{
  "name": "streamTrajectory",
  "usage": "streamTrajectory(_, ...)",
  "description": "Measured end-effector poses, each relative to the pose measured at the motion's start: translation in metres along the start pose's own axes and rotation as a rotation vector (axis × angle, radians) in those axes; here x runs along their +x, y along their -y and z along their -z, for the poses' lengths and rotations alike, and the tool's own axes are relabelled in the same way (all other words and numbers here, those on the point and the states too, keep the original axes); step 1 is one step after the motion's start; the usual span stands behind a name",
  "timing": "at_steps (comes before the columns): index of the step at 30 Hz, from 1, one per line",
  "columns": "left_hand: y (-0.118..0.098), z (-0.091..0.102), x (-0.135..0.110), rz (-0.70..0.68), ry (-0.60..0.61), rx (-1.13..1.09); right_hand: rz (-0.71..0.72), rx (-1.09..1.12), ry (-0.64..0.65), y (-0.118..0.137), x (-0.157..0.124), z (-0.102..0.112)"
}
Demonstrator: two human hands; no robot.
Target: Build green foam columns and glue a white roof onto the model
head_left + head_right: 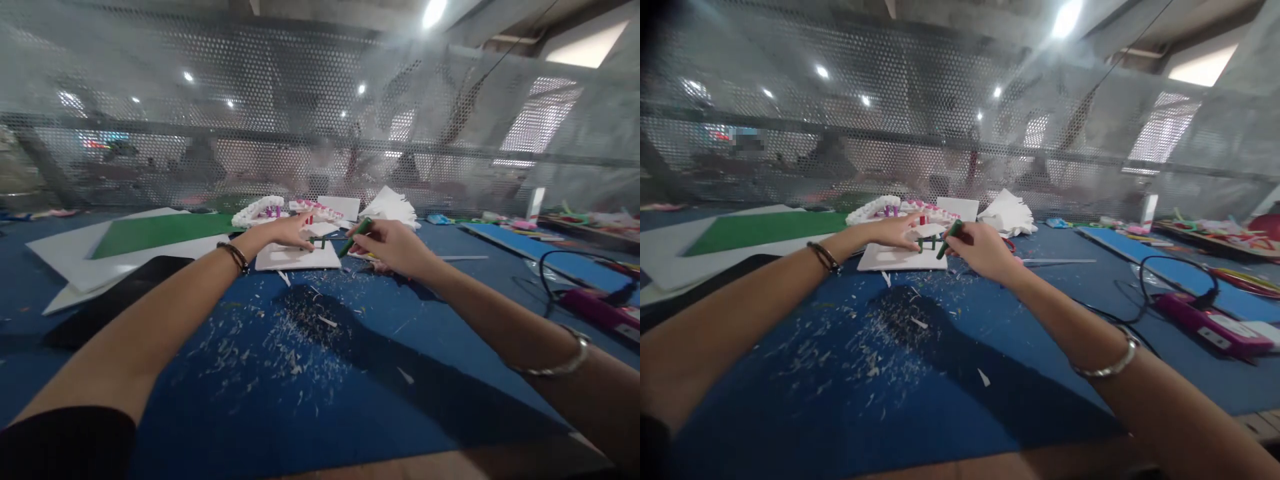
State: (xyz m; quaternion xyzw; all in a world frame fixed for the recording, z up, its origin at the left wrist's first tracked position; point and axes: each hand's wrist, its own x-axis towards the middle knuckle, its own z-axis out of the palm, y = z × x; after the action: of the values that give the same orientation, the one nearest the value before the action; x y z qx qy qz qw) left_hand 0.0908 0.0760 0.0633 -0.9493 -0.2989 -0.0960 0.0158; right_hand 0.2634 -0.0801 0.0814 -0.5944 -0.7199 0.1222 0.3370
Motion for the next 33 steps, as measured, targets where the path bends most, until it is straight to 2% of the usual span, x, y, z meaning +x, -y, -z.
streamTrajectory(6, 0.003, -0.005, -0.007, 0.030, -0.092, 0.024, -0.118, -0.194, 0.033, -0.016, 0.042, -0.019)
streamTrajectory(11, -0.007, -0.009, -0.005, -0.021, -0.147, 0.109, -0.244, -0.330, 0.097, -0.016, 0.054, -0.033)
streamTrajectory(15, -0.016, -0.013, -0.003, 0.000, -0.187, 0.214, -0.301, -0.386, 0.129, -0.014, 0.058, -0.039)
streamTrajectory(24, -0.025, -0.014, -0.007, 0.031, -0.208, 0.355, -0.283, -0.442, 0.148, -0.013, 0.061, -0.048)
streamTrajectory(33, -0.026, -0.006, -0.008, 0.014, -0.139, 0.413, -0.239, -0.511, 0.140, -0.011, 0.058, -0.045)
